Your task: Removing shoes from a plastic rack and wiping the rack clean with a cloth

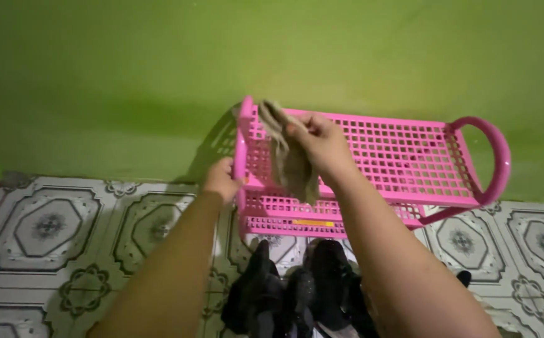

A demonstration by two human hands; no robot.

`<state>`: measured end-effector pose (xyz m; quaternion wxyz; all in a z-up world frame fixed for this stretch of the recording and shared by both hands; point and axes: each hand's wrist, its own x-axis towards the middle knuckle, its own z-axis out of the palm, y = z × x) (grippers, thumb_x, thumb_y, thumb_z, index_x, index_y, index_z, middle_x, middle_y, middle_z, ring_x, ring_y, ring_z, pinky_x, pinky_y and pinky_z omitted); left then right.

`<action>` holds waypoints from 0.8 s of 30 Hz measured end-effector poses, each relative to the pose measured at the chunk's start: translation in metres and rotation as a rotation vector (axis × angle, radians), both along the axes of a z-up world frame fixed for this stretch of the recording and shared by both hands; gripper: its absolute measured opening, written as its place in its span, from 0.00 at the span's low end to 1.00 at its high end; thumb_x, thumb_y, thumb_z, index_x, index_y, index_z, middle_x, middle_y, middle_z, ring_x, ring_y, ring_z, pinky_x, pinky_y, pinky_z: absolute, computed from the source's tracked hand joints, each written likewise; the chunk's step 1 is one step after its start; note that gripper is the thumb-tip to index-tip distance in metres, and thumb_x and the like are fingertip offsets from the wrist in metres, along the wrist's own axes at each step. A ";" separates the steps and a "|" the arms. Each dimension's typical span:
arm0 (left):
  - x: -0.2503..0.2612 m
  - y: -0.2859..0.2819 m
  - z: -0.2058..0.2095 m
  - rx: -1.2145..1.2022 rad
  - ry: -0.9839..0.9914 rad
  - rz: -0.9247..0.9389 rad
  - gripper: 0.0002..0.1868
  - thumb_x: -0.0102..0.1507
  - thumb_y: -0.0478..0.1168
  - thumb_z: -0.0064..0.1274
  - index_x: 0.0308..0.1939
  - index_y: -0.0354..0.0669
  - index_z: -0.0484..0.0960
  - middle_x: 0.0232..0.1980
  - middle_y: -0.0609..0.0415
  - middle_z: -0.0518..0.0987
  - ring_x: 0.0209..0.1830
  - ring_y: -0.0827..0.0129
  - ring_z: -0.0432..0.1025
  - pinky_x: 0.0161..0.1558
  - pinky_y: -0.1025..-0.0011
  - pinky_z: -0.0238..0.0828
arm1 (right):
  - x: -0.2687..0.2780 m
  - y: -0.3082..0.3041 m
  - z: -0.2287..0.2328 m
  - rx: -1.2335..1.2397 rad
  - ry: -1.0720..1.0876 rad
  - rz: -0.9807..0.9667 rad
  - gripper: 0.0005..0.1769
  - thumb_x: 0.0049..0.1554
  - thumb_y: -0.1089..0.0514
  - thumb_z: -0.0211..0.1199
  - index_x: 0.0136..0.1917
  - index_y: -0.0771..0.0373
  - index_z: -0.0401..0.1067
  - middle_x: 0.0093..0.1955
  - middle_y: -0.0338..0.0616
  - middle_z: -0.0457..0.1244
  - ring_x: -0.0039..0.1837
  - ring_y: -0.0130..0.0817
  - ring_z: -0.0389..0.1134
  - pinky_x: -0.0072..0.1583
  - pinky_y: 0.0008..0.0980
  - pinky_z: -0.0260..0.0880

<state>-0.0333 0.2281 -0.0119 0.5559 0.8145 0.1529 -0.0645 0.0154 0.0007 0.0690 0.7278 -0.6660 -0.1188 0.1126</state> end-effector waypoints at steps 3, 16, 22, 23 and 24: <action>0.003 0.003 -0.030 -0.174 0.051 0.067 0.19 0.61 0.27 0.54 0.56 0.40 0.79 0.49 0.44 0.84 0.42 0.52 0.77 0.46 0.56 0.77 | 0.020 0.035 0.017 -0.477 -0.398 -0.428 0.10 0.63 0.54 0.68 0.53 0.62 0.79 0.49 0.51 0.71 0.51 0.38 0.71 0.54 0.35 0.72; 0.010 0.009 -0.047 0.186 -0.214 -0.022 0.11 0.63 0.31 0.53 0.49 0.39 0.82 0.44 0.46 0.85 0.42 0.62 0.79 0.48 0.65 0.74 | 0.039 0.124 -0.020 -0.478 -0.409 -0.101 0.18 0.60 0.53 0.69 0.53 0.72 0.77 0.63 0.72 0.62 0.67 0.62 0.60 0.62 0.47 0.69; 0.028 0.018 -0.084 -1.011 -0.232 0.034 0.14 0.60 0.29 0.46 0.47 0.36 0.82 0.43 0.50 0.83 0.40 0.60 0.79 0.45 0.56 0.83 | 0.083 0.139 -0.054 -0.643 -0.285 -0.303 0.37 0.49 0.46 0.72 0.60 0.76 0.65 0.55 0.64 0.67 0.56 0.52 0.72 0.57 0.42 0.74; 0.015 0.018 -0.081 -0.503 -0.384 -0.027 0.15 0.58 0.26 0.52 0.49 0.37 0.82 0.43 0.48 0.84 0.42 0.62 0.78 0.47 0.61 0.79 | 0.076 0.137 -0.052 -0.710 -0.228 -0.281 0.35 0.50 0.44 0.70 0.58 0.75 0.68 0.53 0.63 0.68 0.56 0.52 0.73 0.57 0.42 0.75; 0.002 0.018 -0.078 0.011 -0.509 -0.091 0.19 0.57 0.23 0.57 0.51 0.37 0.81 0.44 0.47 0.84 0.43 0.63 0.76 0.48 0.65 0.74 | 0.070 0.137 -0.050 -0.777 -0.171 -0.257 0.33 0.52 0.41 0.69 0.56 0.74 0.71 0.51 0.62 0.70 0.55 0.52 0.75 0.58 0.41 0.75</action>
